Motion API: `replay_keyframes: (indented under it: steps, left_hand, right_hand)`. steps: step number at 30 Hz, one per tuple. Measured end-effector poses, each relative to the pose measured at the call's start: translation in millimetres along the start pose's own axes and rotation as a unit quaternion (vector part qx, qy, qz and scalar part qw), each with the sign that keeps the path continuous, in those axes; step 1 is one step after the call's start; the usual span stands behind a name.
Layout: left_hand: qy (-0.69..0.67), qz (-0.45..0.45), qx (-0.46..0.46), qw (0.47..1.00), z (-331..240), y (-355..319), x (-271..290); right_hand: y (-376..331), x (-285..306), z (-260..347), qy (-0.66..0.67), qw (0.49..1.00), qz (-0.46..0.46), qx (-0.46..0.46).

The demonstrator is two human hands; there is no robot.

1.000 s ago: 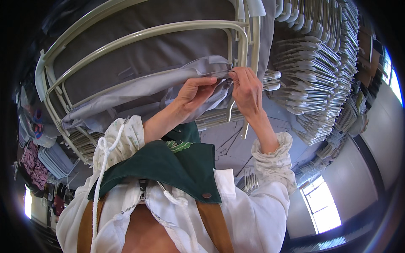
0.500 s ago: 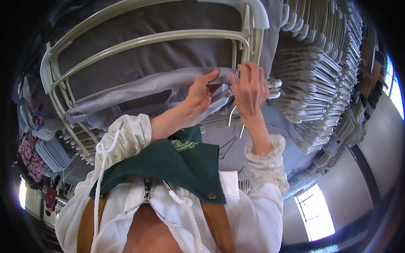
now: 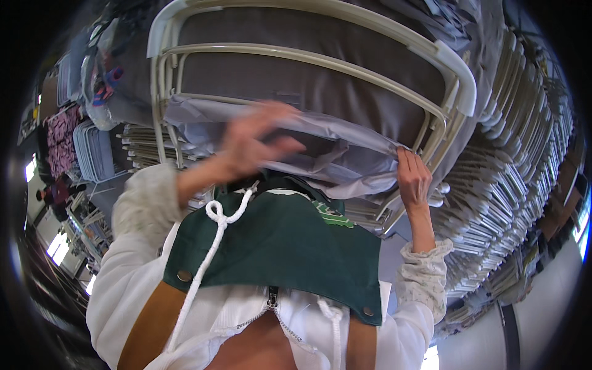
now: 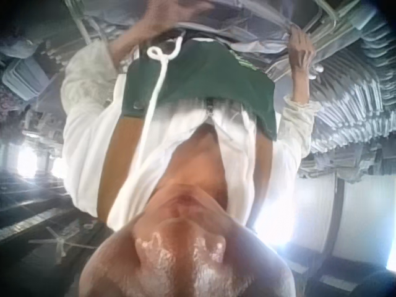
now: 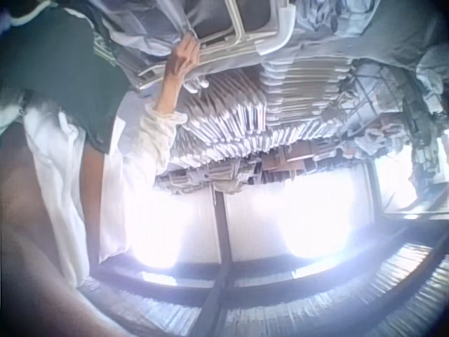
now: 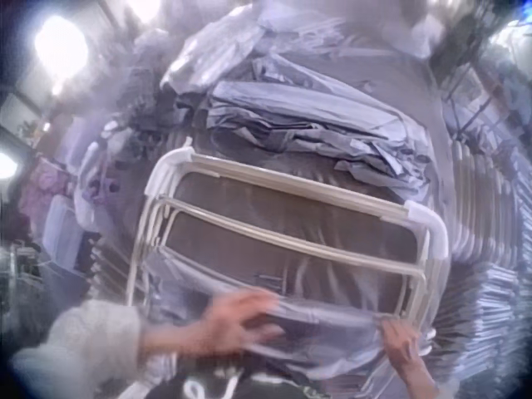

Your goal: The person wraps a light gray plastic sheet around a white metal chair frame, tucks the edges, and stacks the wrapped chair with others. The process repeats with additional chairs from a nearby stack.

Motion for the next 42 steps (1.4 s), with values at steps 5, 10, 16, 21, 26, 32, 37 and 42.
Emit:
replay_keyframes:
  steps: [5,10,16,21,26,32,37,42]
  left_hand:
    - [0.319,0.046,-0.047,0.945,86.8,-96.6,147.7]
    - [0.231,0.139,-0.042,0.962,111.9,-117.8,171.9]
    - [0.297,0.18,-0.17,0.922,123.1,-106.8,161.4]
    - [0.234,0.218,-0.198,0.927,168.4,-109.3,154.4]
    - [0.146,0.264,-0.092,0.949,177.2,-106.6,168.3]
    - [0.149,0.271,-0.097,0.946,170.6,-104.0,170.3]
    - [0.167,0.284,-0.1,0.939,173.5,-107.0,174.4]
    - [0.17,0.253,-0.138,0.943,188.0,-114.7,167.3]
  right_hand:
    - [4.6,-1.6,6.4,0.001,1.0,-0.022,0.01]
    - [6.2,-2.3,9.7,-0.02,1.0,-0.008,-0.016]
    - [6.4,-3.9,14.6,0.001,1.0,-0.015,-0.005]
    - [9.2,-28.4,3.5,0.081,0.993,0.068,-0.06]
    - [3.9,-26.8,-8.0,0.052,0.985,0.102,-0.131]
    - [81.0,-20.0,156.8,0.234,0.969,0.075,0.02]
    - [110.1,-87.9,268.3,0.185,0.978,0.045,0.08]
    - [22.6,-63.2,17.9,0.044,0.994,0.097,0.005]
Point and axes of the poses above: each hand's wrist, its own y-axis towards the middle knuckle, its own x-axis out of the back of the hand, z = x × y, the point moved 1 cm from there along y, towards the middle knuckle, and after that the axes turned 15 degrees about -x, right-handed, at the moved point
